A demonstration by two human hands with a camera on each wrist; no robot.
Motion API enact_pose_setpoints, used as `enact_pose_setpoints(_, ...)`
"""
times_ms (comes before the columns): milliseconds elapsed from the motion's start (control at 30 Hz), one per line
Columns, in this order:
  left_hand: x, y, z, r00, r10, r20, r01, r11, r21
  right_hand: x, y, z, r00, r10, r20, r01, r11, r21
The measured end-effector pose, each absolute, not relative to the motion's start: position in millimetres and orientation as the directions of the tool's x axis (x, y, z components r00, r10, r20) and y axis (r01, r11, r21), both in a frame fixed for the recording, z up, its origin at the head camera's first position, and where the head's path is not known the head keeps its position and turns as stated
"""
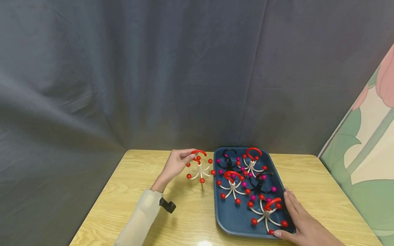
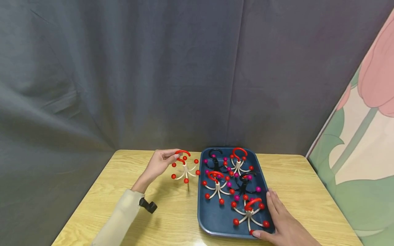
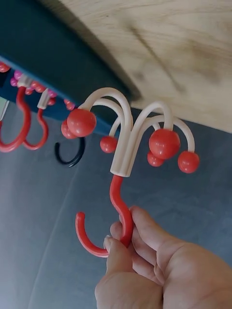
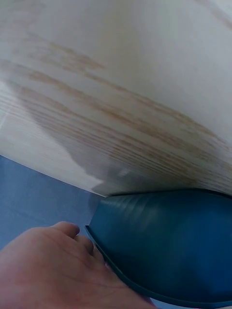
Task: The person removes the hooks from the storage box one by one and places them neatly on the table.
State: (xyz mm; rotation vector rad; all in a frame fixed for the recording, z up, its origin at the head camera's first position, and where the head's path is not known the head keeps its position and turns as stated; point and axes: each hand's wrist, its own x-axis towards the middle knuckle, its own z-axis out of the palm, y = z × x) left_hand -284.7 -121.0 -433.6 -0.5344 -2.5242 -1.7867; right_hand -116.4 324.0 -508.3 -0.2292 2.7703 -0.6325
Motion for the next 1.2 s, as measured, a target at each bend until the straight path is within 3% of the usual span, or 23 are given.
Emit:
enact_pose_setpoints(500,-333,-123,-456,-0.941,0.276,0.197,0.282,0.313,0.907,-115,325,-511,-0.951,-0.214,-0.225,-0.094,0.888,-0.451)
enact_pose_setpoints(1200,-352,-130,-480,-0.962,0.192,0.193,0.246,0.302,0.921,-111,321,-511,-0.966,-0.194,-0.168,-0.106,0.897,-0.429)
